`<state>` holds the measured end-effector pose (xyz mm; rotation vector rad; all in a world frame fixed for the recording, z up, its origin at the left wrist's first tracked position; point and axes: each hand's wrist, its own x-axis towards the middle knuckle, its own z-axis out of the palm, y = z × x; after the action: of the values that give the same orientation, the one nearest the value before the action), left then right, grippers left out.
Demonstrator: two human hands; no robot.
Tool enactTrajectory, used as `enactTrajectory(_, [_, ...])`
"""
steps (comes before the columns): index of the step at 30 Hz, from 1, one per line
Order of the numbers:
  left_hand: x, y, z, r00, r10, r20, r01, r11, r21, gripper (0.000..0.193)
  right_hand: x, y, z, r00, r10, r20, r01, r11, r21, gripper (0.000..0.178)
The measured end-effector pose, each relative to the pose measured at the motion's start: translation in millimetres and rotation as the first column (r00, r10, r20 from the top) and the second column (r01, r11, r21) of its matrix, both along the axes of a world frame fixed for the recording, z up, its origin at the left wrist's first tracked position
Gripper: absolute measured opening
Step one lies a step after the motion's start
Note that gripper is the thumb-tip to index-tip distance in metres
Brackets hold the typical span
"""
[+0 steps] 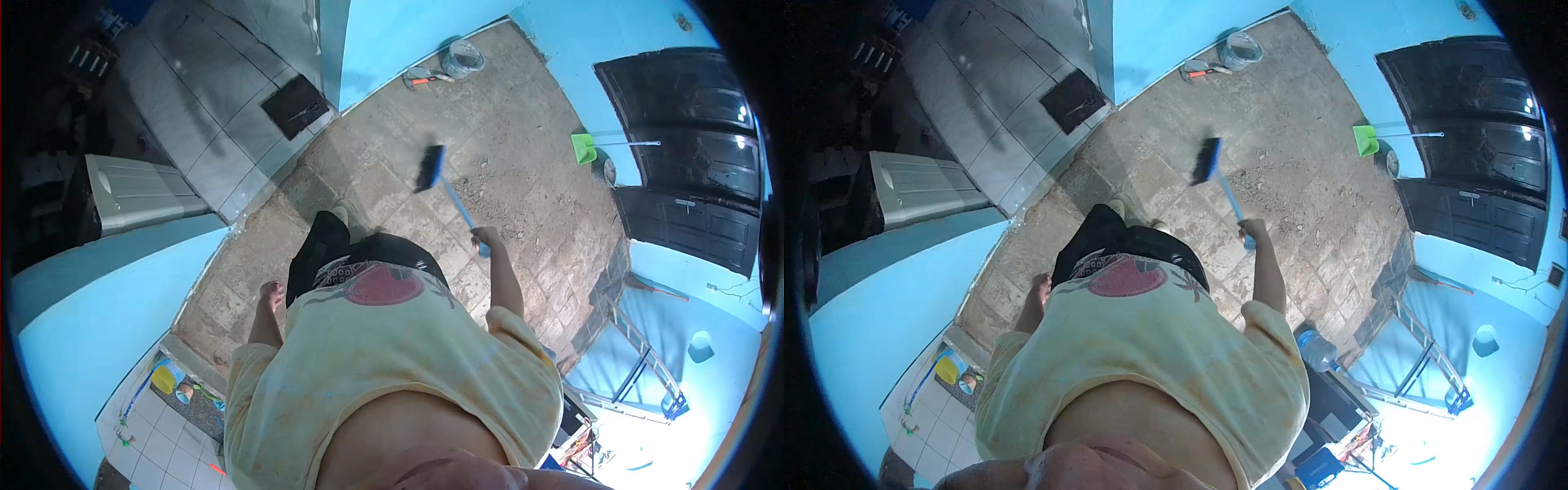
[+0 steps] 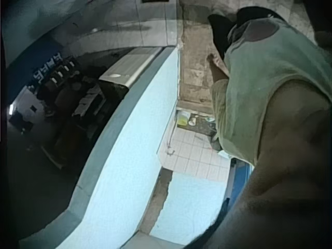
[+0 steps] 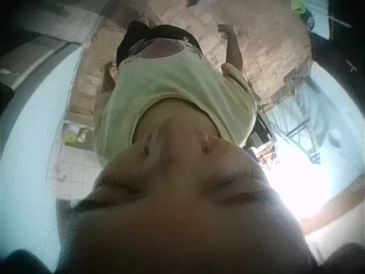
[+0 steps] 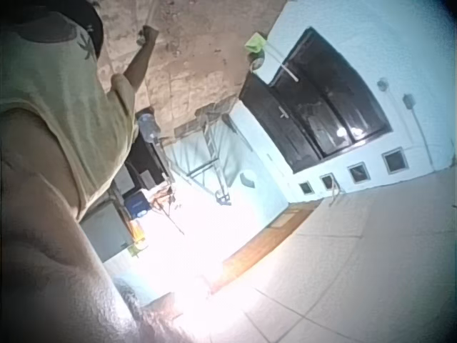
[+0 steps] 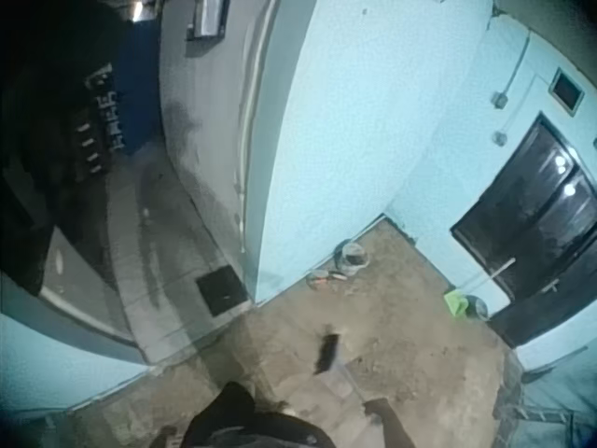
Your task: The recorder sweeps a tiled floor area and then inspects, manually turns, and plugs in an electric fan.
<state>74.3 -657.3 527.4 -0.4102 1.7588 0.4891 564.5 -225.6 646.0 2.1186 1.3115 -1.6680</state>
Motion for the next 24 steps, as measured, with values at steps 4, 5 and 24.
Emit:
enactTrajectory(4, [-3.4, 18.1, 17.4, 0.994, -0.111, -0.018, 0.112, 0.991, 0.075, 0.023, -45.5, 6.4, 2.9, 0.952, -0.122, 0.28, 0.038, 0.957, 0.287, 0.014])
enactTrajectory(5, [3.4, 37.2, 42.2, 0.992, -0.072, -0.102, 0.077, 0.996, 0.049, 0.02, -54.1, 1.6, 5.6, 0.951, -0.133, 0.279, 0.049, 0.956, 0.289, 0.014])
enactTrajectory(24, [-5.9, 52.7, 20.0, 0.989, 0.08, -0.127, -0.055, 0.98, 0.194, 0.023, -14.7, -82.8, 29.2, 0.946, -0.256, -0.2, 0.22, 0.958, -0.185, 0.018])
